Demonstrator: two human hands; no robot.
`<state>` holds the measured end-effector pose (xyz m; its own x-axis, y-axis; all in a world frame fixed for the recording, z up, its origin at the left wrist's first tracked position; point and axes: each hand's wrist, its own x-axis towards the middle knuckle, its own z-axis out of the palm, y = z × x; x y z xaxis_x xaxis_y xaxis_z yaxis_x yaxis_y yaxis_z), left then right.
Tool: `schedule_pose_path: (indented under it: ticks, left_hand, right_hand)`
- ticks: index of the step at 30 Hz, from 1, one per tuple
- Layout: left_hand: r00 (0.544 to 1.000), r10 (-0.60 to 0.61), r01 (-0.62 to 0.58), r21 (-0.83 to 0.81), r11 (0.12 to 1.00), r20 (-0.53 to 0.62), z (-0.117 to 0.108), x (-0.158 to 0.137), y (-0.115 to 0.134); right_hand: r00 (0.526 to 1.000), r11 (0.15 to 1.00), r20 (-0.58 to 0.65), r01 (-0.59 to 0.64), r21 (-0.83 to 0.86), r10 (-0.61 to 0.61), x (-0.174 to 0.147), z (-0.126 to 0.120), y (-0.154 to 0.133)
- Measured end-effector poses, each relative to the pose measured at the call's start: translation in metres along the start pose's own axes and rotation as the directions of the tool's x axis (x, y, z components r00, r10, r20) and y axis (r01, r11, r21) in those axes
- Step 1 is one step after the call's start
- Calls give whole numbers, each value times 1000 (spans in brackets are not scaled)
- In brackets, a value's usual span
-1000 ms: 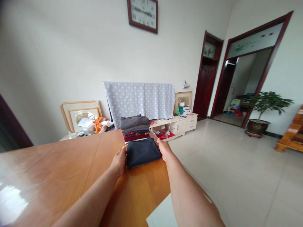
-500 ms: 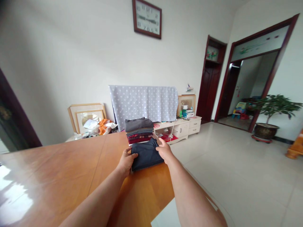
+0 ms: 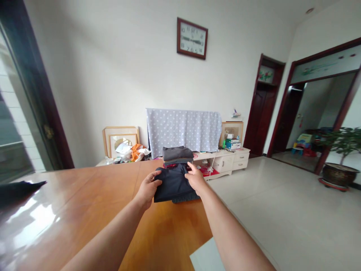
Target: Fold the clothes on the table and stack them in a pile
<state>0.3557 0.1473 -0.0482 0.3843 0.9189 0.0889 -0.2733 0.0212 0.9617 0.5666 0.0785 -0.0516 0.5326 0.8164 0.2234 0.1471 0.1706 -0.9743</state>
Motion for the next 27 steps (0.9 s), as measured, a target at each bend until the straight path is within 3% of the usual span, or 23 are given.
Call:
schedule_pose_path:
  ticks: [4, 10, 13, 16, 20, 23, 27]
  left_hand:
    - [995, -38, 48, 103, 994, -96, -49, -44, 4]
    - [973, -80, 133, 246, 960, -216, -130, -132, 15]
    - [967, -85, 166, 342, 925, -241, -164, -171, 17]
    - [965, -73, 192, 489, 851, -251, -191, -199, 15]
    - [962, 170, 57, 766, 641, -215, -210, -219, 18]
    - [939, 339, -123, 869, 479, -53, -207, -232, 23]
    - [944, 283, -265, 900, 346, 169, -194, -251, 24]
  right_hand:
    - [995, 997, 50, -82, -1, 82, -45, 40, -6]
    - [971, 981, 147, -192, 14, 188, -136, 107, 13]
    - [958, 985, 244, -167, 38, 152, -175, 130, 18]
    - [938, 989, 312, -142, -45, 149, -201, 139, 21]
    - [971, 964, 161, -137, -227, 176, -215, 131, 25]
    - [984, 932, 106, -98, -350, 143, -223, 120, 22]
    - [987, 846, 130, -13, -533, 97, -241, 114, 11]
